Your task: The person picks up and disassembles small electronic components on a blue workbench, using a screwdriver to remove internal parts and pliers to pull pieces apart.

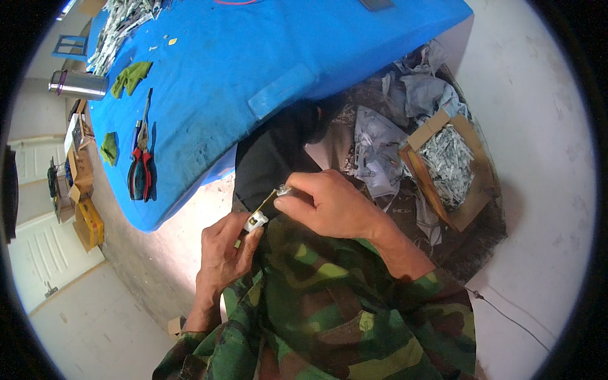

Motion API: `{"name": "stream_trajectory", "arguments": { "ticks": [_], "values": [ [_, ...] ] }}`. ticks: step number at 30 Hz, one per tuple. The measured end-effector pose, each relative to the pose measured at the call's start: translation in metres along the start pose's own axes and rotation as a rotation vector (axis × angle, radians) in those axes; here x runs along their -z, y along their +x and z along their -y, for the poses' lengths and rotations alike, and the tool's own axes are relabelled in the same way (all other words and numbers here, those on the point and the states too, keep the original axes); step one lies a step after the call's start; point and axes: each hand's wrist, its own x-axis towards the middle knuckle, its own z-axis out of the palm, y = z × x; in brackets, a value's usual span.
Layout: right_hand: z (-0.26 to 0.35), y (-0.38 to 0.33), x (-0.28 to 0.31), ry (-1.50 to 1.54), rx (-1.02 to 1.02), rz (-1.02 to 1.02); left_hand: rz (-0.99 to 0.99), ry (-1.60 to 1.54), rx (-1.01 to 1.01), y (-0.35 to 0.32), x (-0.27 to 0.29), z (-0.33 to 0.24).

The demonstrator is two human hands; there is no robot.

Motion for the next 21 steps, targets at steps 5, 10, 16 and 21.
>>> {"name": "stream_trajectory", "arguments": {
  "ticks": [5,10,16,21],
  "values": [
    [-0.004,-0.001,0.001,0.116,0.071,0.039,-0.021,-0.032,-0.013,-0.002,0.0,0.0],
    [-0.005,-0.005,-0.009,0.196,0.008,0.029,-0.055,-0.051,0.031,-0.002,-0.001,0.0],
    [-0.007,-0.007,-0.003,0.195,-0.02,0.133,0.008,-0.001,0.016,-0.001,0.008,0.007],
    [-0.009,-0.006,0.007,0.058,0.114,0.139,0.03,0.08,-0.05,0.002,0.016,0.009]
  ]
}}
